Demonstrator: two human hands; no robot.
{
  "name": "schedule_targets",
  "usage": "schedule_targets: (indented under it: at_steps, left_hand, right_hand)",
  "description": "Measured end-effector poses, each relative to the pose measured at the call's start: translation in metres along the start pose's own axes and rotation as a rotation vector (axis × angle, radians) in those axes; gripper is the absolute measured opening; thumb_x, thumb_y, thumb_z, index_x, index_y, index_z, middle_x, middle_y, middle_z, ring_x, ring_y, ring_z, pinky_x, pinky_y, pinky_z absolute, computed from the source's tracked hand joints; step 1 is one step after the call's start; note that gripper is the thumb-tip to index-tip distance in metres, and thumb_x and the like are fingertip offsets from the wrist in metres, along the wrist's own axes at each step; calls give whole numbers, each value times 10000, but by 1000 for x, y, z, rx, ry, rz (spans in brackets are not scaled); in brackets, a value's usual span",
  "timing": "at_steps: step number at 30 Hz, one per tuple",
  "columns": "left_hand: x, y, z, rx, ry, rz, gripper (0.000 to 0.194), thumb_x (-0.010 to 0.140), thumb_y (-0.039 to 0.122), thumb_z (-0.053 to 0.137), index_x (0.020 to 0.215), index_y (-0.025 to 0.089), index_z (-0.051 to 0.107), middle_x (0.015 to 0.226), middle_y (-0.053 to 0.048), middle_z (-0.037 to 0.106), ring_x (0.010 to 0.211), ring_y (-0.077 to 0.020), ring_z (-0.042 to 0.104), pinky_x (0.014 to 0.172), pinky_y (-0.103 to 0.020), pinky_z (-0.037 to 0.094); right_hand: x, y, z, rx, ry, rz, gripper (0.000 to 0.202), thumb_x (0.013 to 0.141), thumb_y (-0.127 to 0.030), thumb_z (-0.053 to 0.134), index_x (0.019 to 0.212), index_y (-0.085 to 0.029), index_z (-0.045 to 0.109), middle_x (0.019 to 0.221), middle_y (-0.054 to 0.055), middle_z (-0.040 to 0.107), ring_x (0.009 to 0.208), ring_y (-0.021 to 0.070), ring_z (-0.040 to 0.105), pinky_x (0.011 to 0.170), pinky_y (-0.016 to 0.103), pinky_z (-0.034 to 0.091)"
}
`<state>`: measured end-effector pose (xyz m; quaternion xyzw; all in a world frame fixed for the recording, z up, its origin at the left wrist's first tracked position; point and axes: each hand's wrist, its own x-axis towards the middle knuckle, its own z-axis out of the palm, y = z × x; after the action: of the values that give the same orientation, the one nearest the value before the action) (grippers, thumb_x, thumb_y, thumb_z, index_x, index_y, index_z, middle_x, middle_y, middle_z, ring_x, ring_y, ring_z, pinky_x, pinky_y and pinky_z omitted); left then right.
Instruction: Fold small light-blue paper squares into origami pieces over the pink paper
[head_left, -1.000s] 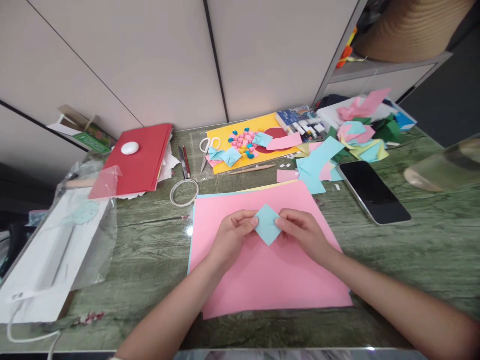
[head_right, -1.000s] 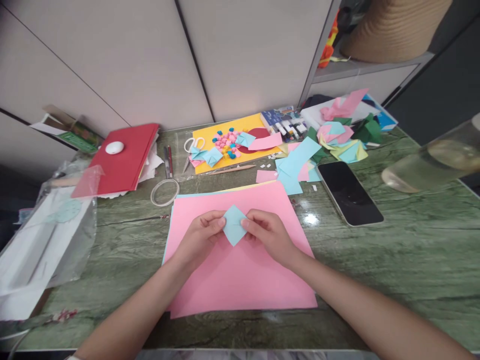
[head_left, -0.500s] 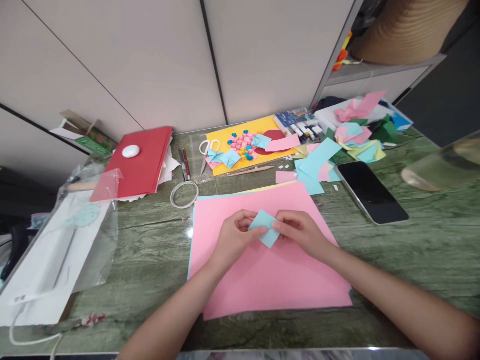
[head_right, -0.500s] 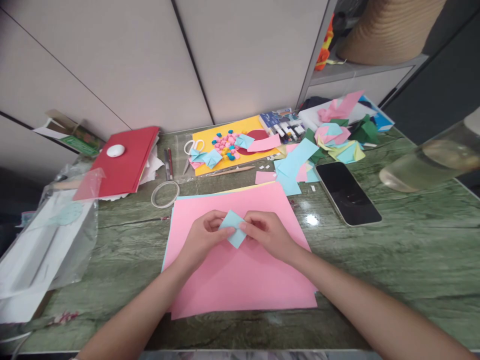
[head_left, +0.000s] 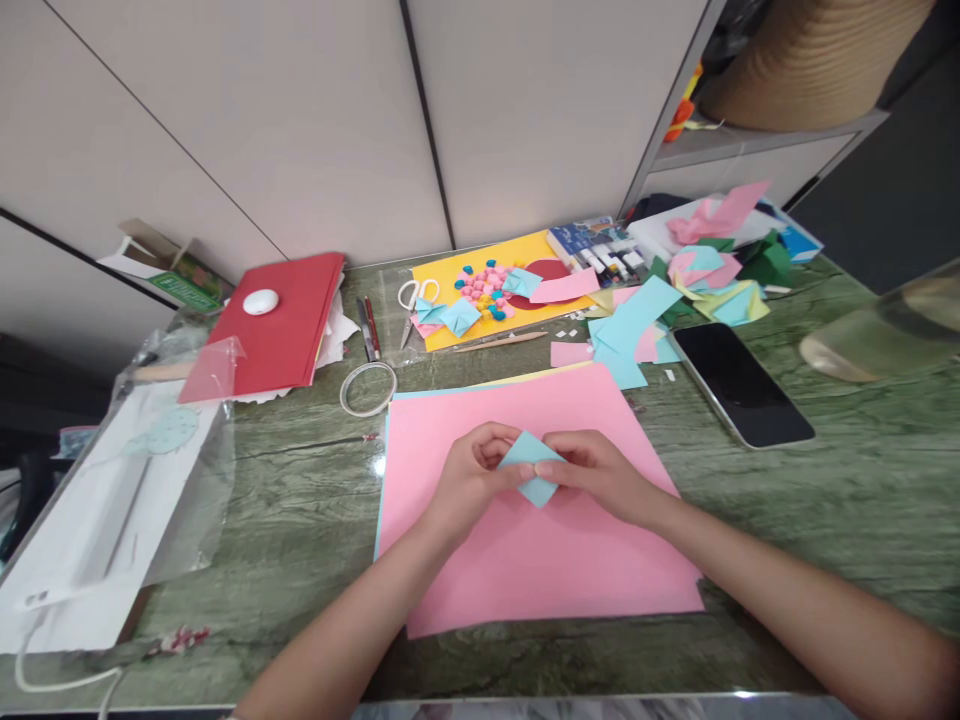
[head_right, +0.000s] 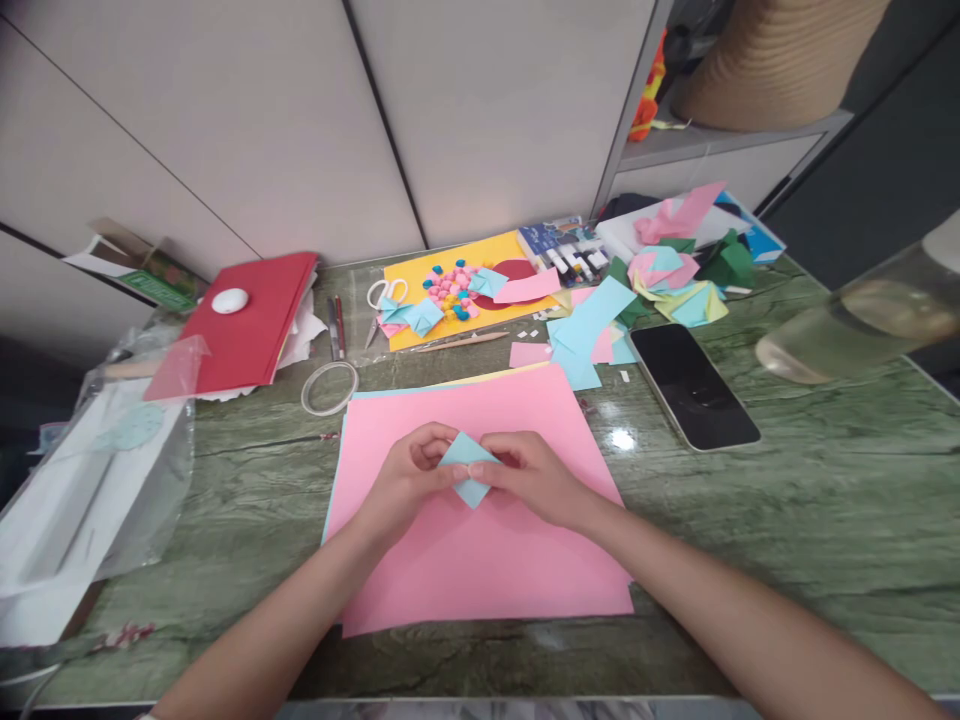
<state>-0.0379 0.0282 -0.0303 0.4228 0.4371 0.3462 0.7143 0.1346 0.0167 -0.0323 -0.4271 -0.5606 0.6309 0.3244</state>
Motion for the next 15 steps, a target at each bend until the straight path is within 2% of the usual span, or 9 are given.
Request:
schedule_targets:
  at_steps: [6, 15]
  left_hand:
    - [1, 1, -2, -49, 17, 13, 267, 605, 181, 724, 833, 155, 588, 645, 12, 601, 590, -106, 540, 597, -228, 406]
    - [2, -1, -4, -82, 18, 12, 264, 614, 161, 717, 843, 145, 588, 660, 5, 612, 592, -107, 546, 602, -233, 405]
  right_hand:
    - [0, 1, -3, 55, 30, 5, 304, 782, -353, 547, 559, -156, 486, 514, -37, 443, 494, 83, 392, 481, 220, 285]
    - [2, 2, -3, 49, 75, 20, 310, 742, -375, 596, 543, -152, 515, 500, -33, 479, 468, 76, 400, 456, 215, 280]
